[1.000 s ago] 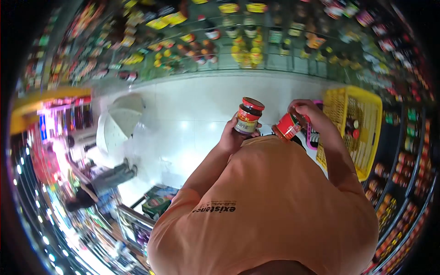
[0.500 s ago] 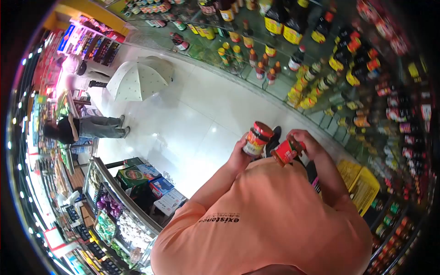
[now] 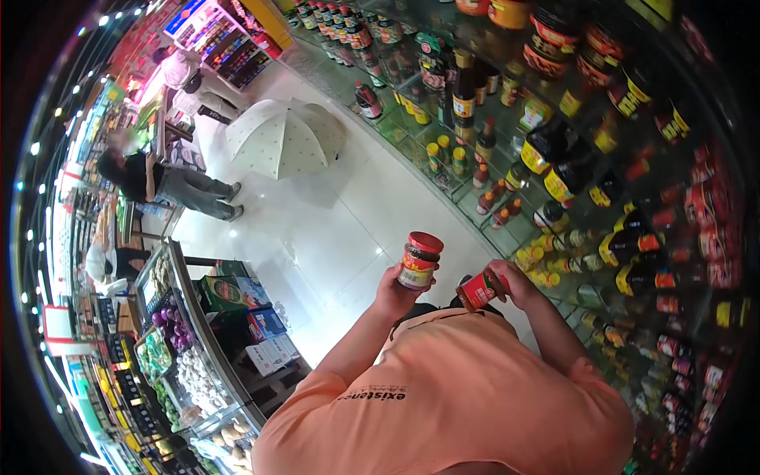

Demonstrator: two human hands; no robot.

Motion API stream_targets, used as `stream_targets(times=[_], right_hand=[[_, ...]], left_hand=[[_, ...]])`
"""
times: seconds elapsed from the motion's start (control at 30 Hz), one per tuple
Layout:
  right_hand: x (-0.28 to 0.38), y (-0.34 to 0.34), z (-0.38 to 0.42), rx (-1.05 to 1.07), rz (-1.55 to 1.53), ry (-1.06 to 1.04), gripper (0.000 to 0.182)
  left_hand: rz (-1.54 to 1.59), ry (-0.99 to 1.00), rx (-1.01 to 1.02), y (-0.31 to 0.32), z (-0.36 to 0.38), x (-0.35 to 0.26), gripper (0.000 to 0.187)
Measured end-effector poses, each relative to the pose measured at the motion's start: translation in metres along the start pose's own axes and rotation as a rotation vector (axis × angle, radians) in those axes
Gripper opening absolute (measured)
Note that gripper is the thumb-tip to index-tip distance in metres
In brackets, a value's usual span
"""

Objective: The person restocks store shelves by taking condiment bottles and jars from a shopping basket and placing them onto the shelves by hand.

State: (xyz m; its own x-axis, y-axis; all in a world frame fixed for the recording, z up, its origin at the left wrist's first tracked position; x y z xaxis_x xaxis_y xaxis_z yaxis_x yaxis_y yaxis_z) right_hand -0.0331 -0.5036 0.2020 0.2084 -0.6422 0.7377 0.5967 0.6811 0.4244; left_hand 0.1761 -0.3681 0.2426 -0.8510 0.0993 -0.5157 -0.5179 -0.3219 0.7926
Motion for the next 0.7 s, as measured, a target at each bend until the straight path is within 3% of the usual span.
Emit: stream_targets(times=[0.2, 0.33, 0.5, 0.7], right_hand=[[0.038, -0.009, -0.055, -0.007, 0.152, -0.008, 0.030], [0.039, 0.010, -0.097, -0.055, 0.176, 0.080, 0.030], [0.044, 0.055, -0.167, -0.174, 0.154, 0.000, 0.031], [0.082, 0.143, -0.266, -0.203, 0.076, -0.031, 0.032]], left_hand=[[0.078, 0.074, 0.107, -0.007, -0.017, -0.039, 0.069], [0.077, 0.111, -0.039, -0.052, -0.025, -0.074, 0.073], [0.067, 0.286, -0.115, -0.088, -0.034, -0.165, 0.076], [-0.101, 0.352, -0.079, -0.170, -0.051, -0.304, 0.076]])
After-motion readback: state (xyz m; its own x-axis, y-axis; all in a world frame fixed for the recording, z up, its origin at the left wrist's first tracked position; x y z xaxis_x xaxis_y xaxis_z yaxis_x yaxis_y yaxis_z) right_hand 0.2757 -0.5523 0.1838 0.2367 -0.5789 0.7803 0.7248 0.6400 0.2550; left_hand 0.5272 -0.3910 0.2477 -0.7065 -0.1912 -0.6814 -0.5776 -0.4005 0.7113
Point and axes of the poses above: each hand's wrist, its own z-axis away from the middle knuckle, its own y-axis out of the palm, x = y × z, the point moved 7 cm from there along -z, towards the middle knuckle, and after that the axes turned 2 degrees about x, right-handed, at the moved point
